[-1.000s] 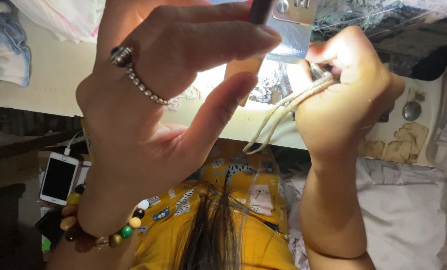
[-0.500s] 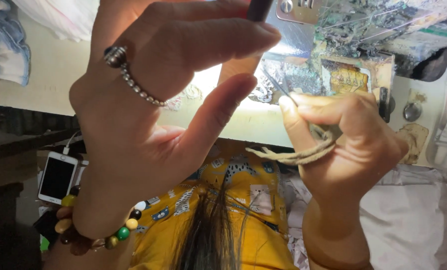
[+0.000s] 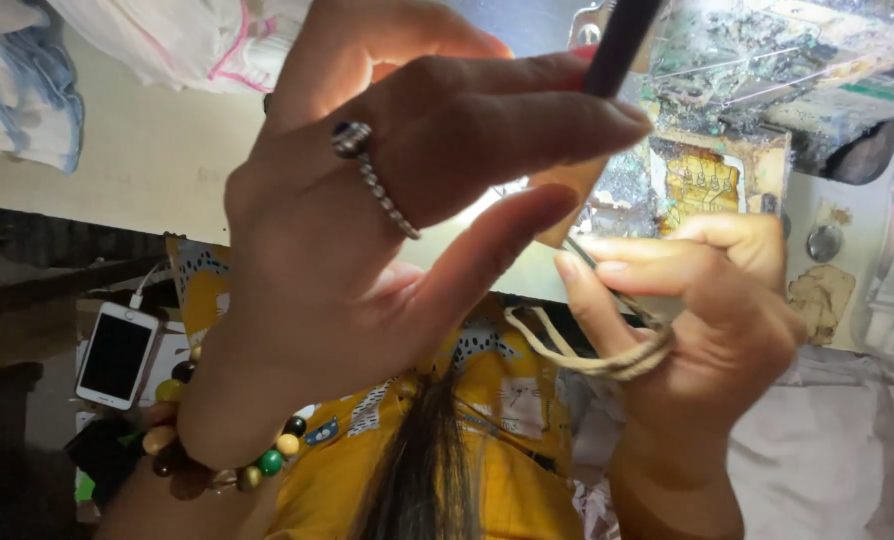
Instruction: The person uses a small tool to clean and adjust the needle area of a sewing machine. They then use a screwdriver to tighten a screw on the machine's metal plate. Finally, they thread the machine and prepare it for use.
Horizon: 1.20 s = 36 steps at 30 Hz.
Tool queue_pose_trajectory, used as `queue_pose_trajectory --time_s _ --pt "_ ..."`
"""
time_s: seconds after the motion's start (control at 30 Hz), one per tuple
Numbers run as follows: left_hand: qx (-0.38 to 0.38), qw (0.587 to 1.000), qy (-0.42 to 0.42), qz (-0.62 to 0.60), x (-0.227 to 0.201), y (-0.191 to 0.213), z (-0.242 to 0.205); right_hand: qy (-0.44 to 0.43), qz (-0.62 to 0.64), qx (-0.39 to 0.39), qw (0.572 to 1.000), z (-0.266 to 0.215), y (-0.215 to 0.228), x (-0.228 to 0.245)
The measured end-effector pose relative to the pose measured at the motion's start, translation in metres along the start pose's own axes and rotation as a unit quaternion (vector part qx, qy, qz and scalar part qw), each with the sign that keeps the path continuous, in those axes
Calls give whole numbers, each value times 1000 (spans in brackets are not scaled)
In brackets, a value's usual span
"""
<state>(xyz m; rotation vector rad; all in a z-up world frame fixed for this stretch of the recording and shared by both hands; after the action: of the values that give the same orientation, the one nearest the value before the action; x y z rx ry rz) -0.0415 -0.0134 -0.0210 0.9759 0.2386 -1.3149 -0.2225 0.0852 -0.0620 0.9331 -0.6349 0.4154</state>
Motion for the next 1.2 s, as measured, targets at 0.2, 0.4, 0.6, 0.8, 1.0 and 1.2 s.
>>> queue_pose_trajectory --time_s 0.2,0.4,0.6,0.8,1.0,1.2 --pt "-1 1000 -8 -6 -1 -5 5 -10 40 -78 996 7 9 -18" --pt "3 1000 -21 -15 1 -18 18 55 -34 -60 996 25 4 -36" --pt "6 999 -29 -17 2 -11 15 -37 32 -85 995 35 -12 -61" --pt "4 1000 -25 -13 6 -13 15 99 -75 -59 990 53 -18 -42" --pt "7 1000 -29 0 8 -13 15 -199 301 -30 932 47 -25 -75" --pt "9 1000 -19 5 7 -12 13 55 -94 -11 994 28 5 -36"
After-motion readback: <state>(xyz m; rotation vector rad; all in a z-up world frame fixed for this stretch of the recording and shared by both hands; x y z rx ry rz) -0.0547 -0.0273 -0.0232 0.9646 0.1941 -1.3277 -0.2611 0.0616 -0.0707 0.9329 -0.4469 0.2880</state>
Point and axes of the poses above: each hand's wrist, its own z-axis towards the middle knuckle, its own y-axis out of the back of the hand, x = y × z, the point moved 2 cm from there along z, towards the middle knuckle, and after that the axes turned 7 degrees about -x, right-handed, at the moved point
